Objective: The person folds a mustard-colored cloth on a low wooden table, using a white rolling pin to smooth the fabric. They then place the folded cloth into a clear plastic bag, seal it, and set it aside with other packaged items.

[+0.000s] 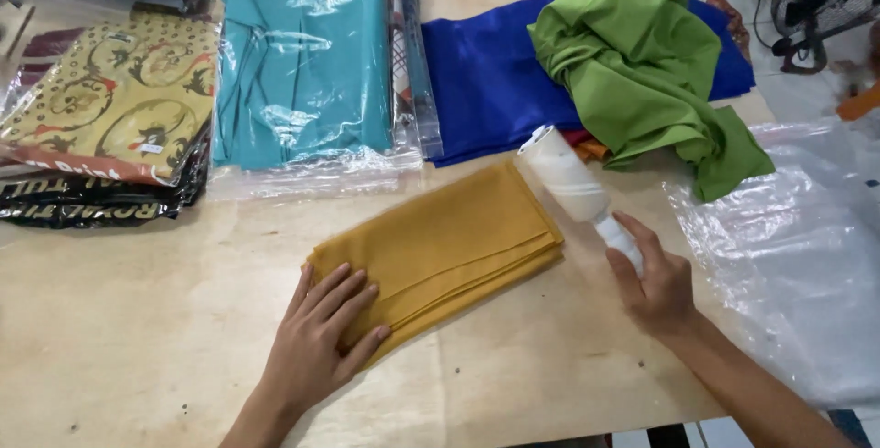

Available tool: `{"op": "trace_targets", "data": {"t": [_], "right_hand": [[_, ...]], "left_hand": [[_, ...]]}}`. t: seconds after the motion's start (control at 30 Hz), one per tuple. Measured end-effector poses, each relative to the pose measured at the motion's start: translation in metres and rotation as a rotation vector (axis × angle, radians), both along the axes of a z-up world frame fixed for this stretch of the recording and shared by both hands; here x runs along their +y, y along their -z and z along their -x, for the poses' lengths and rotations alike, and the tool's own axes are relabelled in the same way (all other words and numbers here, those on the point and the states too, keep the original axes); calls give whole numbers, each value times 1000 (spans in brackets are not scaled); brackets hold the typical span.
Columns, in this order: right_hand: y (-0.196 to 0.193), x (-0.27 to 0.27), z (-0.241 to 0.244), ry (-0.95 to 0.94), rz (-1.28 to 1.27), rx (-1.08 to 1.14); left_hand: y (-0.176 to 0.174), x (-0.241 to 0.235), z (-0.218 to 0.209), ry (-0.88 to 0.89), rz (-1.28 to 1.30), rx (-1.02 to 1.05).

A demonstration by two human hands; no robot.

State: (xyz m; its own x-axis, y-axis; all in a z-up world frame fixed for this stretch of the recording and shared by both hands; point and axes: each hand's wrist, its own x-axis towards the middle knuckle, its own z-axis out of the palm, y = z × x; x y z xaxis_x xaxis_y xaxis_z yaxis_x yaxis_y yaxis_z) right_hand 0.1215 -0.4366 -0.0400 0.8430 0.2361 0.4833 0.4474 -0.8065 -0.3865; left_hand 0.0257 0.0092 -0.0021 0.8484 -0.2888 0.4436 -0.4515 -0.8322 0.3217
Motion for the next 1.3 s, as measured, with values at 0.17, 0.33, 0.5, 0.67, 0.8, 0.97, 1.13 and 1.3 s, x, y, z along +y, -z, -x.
{"op": "trace_targets", "data": {"t": [0.17, 0.33, 0.5, 0.67, 0.8, 0.97, 1.13, 1.3], "right_hand": [[-3, 3, 7, 120, -269, 159], [-4, 19, 17, 49, -272, 104], [4, 12, 12, 41, -227, 32], [3, 15, 8, 117, -310, 153], [4, 14, 8, 133, -319, 177], [6, 11, 9, 138, -349, 158], [14, 4, 9, 165, -541, 244], [10, -1, 2, 20, -1015, 286]], "left_hand": [[-1, 2, 0, 101, 43, -141], [-3, 5, 4, 134, 34, -204], [1, 10, 3, 169, 52, -220], [1, 13, -2, 195, 51, -282], [-7, 11, -4, 211, 61, -294], [-5, 10, -2, 196, 95, -283], [-7, 7, 0, 194, 104, -261], [-10, 7, 2, 198, 99, -216]]}}
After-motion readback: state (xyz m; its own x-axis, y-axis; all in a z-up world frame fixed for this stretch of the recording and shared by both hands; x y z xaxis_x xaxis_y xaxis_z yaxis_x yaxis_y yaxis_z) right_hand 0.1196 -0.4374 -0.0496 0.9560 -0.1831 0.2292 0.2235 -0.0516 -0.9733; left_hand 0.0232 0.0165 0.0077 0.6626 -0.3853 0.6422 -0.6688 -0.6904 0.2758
